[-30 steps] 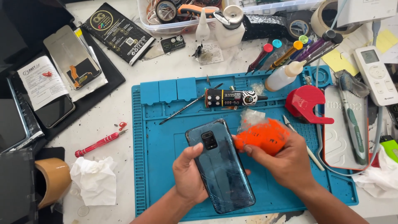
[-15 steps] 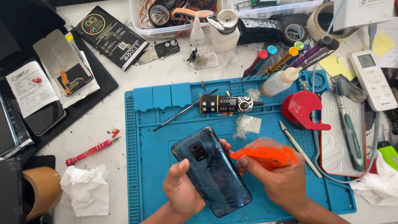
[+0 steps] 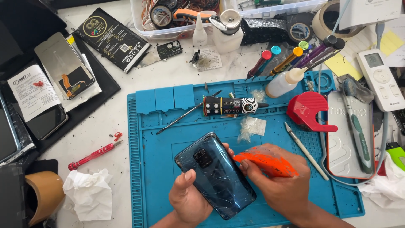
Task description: Applying liquid adhesive remover and using a plastic pry tool to separate the back cover of a mobile phone
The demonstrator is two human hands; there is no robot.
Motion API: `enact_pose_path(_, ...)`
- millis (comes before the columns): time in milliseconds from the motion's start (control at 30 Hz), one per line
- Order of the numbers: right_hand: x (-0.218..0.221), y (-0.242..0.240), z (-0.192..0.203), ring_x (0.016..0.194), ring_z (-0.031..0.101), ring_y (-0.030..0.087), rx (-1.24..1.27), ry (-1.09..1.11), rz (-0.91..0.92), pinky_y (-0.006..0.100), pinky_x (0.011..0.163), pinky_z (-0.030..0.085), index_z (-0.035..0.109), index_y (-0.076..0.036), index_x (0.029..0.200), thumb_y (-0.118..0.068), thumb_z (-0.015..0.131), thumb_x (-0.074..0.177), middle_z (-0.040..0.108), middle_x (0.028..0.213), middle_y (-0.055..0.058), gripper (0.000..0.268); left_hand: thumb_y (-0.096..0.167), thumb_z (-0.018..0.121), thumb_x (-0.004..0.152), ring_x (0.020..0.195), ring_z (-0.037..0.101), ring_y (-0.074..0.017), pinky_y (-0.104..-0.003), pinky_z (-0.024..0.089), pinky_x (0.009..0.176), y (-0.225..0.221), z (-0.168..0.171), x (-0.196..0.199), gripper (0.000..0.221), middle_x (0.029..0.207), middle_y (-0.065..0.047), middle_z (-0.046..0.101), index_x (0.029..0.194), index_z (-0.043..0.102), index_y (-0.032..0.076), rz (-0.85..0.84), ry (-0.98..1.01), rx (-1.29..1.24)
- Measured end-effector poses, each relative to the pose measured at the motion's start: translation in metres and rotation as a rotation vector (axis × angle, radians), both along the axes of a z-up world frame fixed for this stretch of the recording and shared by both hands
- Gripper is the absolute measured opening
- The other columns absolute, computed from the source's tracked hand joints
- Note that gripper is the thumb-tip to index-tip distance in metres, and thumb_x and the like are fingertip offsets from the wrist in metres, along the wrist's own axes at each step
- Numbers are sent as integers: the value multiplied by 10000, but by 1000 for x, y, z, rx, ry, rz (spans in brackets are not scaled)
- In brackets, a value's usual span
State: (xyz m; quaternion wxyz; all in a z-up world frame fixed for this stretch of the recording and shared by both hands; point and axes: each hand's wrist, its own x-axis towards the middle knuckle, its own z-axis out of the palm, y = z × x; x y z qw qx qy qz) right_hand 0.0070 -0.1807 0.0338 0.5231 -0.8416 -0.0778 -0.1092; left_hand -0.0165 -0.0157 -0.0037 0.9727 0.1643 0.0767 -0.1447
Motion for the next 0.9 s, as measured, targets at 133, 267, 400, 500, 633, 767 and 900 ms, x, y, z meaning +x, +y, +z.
enact_pose_path(133, -2, 0, 0, 641, 697, 244, -8, -7, -6, 373, 637, 587, 749, -21, 875, -136, 760, 804, 749, 786, 104, 135, 377, 657, 825, 1214, 554, -332, -496, 473, 1035, -2, 1, 0, 763, 1327, -221, 542, 1396, 449, -83, 32, 3, -8)
enact_pose_path(267, -1, 1, 1, 662, 717, 252, -11, -10, -1, 382, 651, 605, 754, -25, 877, -138, 751, 811, 754, 794, 110, 131, 375, 664, 829, 1222, 550, -345, -497, 468, 1044, -2, 0, -1, 767, 1327, -227, 548, 1410, 445, -76, 50, 8, 5)
enact_pose_path(400, 0, 3, 2, 660, 720, 244, 1, -41, 10, 355, 641, 596, 750, -23, 875, -115, 743, 817, 753, 798, 105, 109, 365, 676, 829, 1261, 535, -339, -489, 461, 1060, -2, -4, -3, 782, 1362, -219, 542, 1437, 429, -61, 36, 14, -22)
enact_pose_path(500, 1, 7, 6, 659, 719, 239, 20, -48, 12, 334, 627, 593, 720, -7, 855, -84, 739, 815, 740, 783, 117, 89, 360, 695, 829, 1260, 540, -342, -497, 455, 1069, -3, -3, -3, 776, 1364, -222, 547, 1426, 441, -66, 53, -7, -5)
enact_pose_path(633, -1, 5, 4, 694, 734, 267, 24, -22, -6, 366, 630, 624, 714, 3, 871, -83, 755, 802, 741, 800, 143, 118, 375, 709, 841, 1269, 530, -342, -512, 452, 1077, -2, -2, -4, 800, 1381, -219, 530, 1445, 418, -62, 43, -33, 21)
enact_pose_path(767, 0, 6, 5, 682, 730, 257, 2, -40, -5, 356, 631, 615, 726, 2, 859, -81, 753, 801, 742, 794, 134, 105, 364, 705, 816, 1247, 552, -330, -490, 460, 1064, -3, -2, -4, 785, 1349, -217, 559, 1414, 452, -78, 50, -12, 10)
enact_pose_path(900, 0, 5, 5, 672, 728, 262, 10, -52, 6, 357, 623, 608, 728, -2, 851, -88, 749, 806, 742, 783, 130, 100, 370, 702, 826, 1262, 536, -346, -510, 454, 1070, -3, -3, -5, 797, 1374, -221, 538, 1438, 428, -61, 41, -12, -3)
